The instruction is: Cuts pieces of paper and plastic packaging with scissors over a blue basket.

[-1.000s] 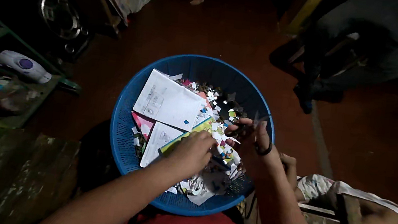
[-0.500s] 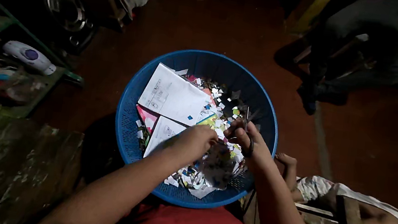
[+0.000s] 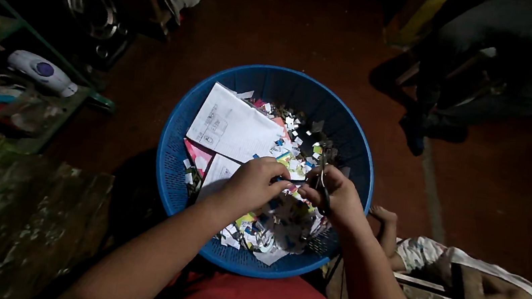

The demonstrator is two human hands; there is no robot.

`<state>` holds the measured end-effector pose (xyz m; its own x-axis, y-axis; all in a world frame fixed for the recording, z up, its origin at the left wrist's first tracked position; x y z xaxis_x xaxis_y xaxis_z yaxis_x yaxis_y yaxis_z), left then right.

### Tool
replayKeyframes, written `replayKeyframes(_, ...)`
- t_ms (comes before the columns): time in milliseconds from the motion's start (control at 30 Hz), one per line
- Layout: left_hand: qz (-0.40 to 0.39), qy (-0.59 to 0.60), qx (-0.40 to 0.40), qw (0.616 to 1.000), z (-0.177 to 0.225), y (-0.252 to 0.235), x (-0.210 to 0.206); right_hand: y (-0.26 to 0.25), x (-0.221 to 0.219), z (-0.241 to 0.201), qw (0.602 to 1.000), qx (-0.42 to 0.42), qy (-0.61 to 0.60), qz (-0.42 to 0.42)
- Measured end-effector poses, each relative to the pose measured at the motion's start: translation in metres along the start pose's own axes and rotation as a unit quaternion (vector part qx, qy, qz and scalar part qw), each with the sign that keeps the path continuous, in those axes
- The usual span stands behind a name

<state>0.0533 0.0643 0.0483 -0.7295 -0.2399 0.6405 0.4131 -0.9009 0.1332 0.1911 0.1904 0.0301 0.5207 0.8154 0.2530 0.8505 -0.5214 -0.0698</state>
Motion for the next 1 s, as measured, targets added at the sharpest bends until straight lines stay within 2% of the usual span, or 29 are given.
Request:
replayKeyframes(100, 0.032, -0.028, -0.073, 0.996, 0.004, 0.004, -0.005, 0.001, -0.003, 0.001, 0.999, -0.035, -0.037, -0.015)
replayKeyframes(200, 0.075, -0.045, -0.143, 0.986, 0.008, 0.006, -0.008, 0.002, -0.002, 0.000, 0.995, -0.050, -0.090, 0.005)
replayKeyframes(367, 0.116, -0.063, -0.219, 0.967, 0.011, 0.009, -0.013, 0.002, 0.001, 0.002, 0.995, -0.033, -0.096, 0.011)
replayKeyframes(433, 0.109, -0.055, -0.190, 0.974, 0.011, 0.008, -0.012, 0.003, 0.003, 0.000, 0.995, -0.007, -0.095, 0.042)
replayKeyframes(533, 0.035, -0.012, -0.038, 0.999, 0.007, 0.006, -0.005, 0.003, 0.006, -0.001, 0.992, 0.006, -0.091, 0.084)
replayKeyframes(600, 0.023, 0.018, 0.030, 0.999, 0.006, 0.005, 0.001, 0.002, 0.007, -0.001, 0.994, 0.012, -0.075, 0.082)
replayKeyframes(667, 0.029, 0.042, 0.047, 0.998, 0.005, 0.004, 0.004, 0.003, 0.005, -0.002, 0.995, 0.032, -0.060, 0.070)
replayKeyframes(833, -0.071, 0.078, 0.071, 0.992, 0.003, 0.003, -0.005, 0.004, 0.000, -0.005, 0.992, 0.099, -0.062, 0.052)
replayKeyframes(1000, -0.004, 0.160, 0.110, 0.981, 0.002, 0.002, 0.010, 0.001, -0.002, -0.005, 0.994, 0.104, -0.041, 0.012)
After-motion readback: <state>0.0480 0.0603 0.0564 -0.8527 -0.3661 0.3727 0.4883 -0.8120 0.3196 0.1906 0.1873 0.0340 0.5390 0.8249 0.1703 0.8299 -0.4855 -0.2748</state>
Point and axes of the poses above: each hand's wrist, its own y-axis away from the middle knuckle, its own x-axis out of the back of the hand, z = x × y, the point moved 5 cm from there along -y, towards the middle knuckle, and after that the axes turned 10 degrees about x, right-handed, at the moved point
